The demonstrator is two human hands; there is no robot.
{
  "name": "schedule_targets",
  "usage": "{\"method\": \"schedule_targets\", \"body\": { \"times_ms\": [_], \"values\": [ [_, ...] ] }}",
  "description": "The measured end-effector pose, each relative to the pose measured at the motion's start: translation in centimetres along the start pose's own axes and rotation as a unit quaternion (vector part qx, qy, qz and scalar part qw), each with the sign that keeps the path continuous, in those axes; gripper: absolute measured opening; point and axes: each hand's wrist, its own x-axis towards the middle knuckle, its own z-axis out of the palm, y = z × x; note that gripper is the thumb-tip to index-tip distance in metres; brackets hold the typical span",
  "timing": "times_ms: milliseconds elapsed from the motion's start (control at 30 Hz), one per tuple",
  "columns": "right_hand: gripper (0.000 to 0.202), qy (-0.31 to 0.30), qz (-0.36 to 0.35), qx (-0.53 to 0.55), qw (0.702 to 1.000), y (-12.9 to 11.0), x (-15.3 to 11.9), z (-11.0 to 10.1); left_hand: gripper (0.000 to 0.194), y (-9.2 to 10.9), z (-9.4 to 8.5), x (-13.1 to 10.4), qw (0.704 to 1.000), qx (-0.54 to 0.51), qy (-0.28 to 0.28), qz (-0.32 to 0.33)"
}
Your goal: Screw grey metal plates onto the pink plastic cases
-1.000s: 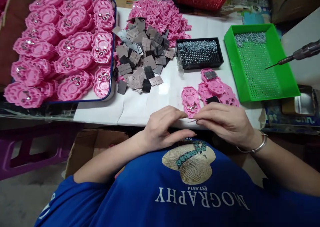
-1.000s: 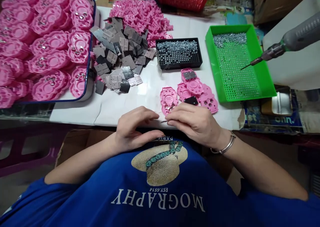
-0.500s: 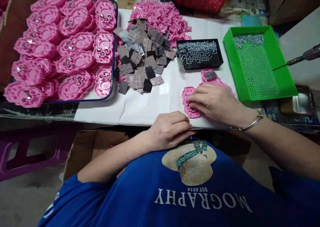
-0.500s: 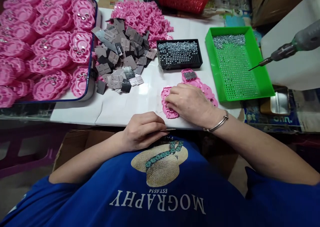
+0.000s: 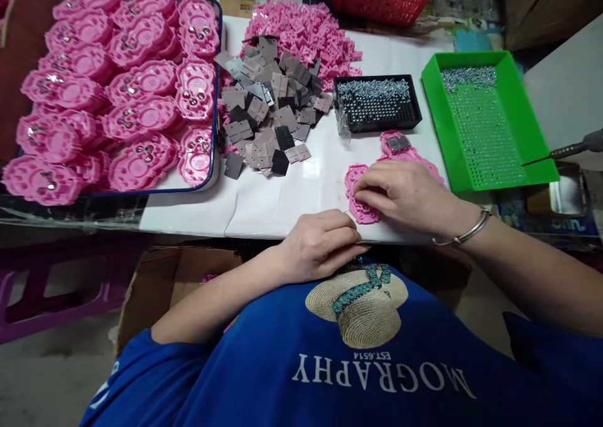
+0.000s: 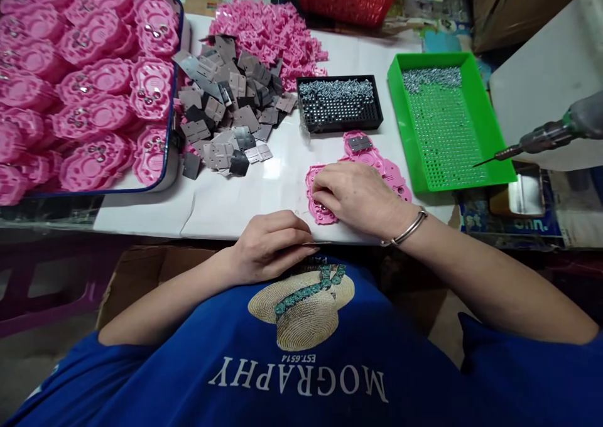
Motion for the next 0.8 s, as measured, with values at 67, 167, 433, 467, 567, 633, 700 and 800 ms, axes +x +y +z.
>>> {"method": "schedule_targets", "body": {
  "times_ms": [67, 167, 433, 467, 567, 633, 700, 800],
  "values": [
    [0.020, 0.005, 0.008, 0.005, 1.000, 0.0, 0.0, 0.0, 0.013, 0.0, 0.0, 0.0, 1.000, 0.000, 0.000, -0.001],
    [0.022, 0.003, 0.011, 0.001, 1.000, -0.1, 0.1, -0.1, 0.014, 0.1, 0.0, 0.1, 1.000, 0.005, -0.008, 0.015],
    [0.026, -0.049, 0.058, -0.057, 0.995, -0.6, 1.0, -0.4, 0.018, 0.0, 0.1, 0.2, 0.999, 0.028, -0.029, 0.026],
    [0.026, -0.052, 0.058, -0.061, 0.995, -0.6, 1.0, -0.3, 0.018, -0.1, 0.1, 0.2, 0.999, 0.027, -0.029, 0.022],
    [0.026, -0.051, 0.042, -0.067, 0.996, -0.6, 1.1, -0.2, 0.016, -0.1, 0.1, 0.2, 0.999, 0.012, -0.027, 0.013],
    [0.026, -0.036, 0.040, -0.063, 0.997, -0.6, 1.1, -0.1, 0.012, -0.1, 0.0, 0.1, 1.000, -0.011, -0.015, 0.003],
    [0.026, -0.001, 0.047, -0.044, 0.998, -0.4, 0.9, 0.1, 0.009, 0.1, -0.1, 0.1, 0.999, -0.044, 0.017, -0.027],
    [0.022, 0.087, 0.042, 0.039, 0.995, 0.0, 0.6, 0.3, 0.019, 0.5, -0.6, 0.2, 0.985, -0.099, 0.093, -0.109]
  ]
}}
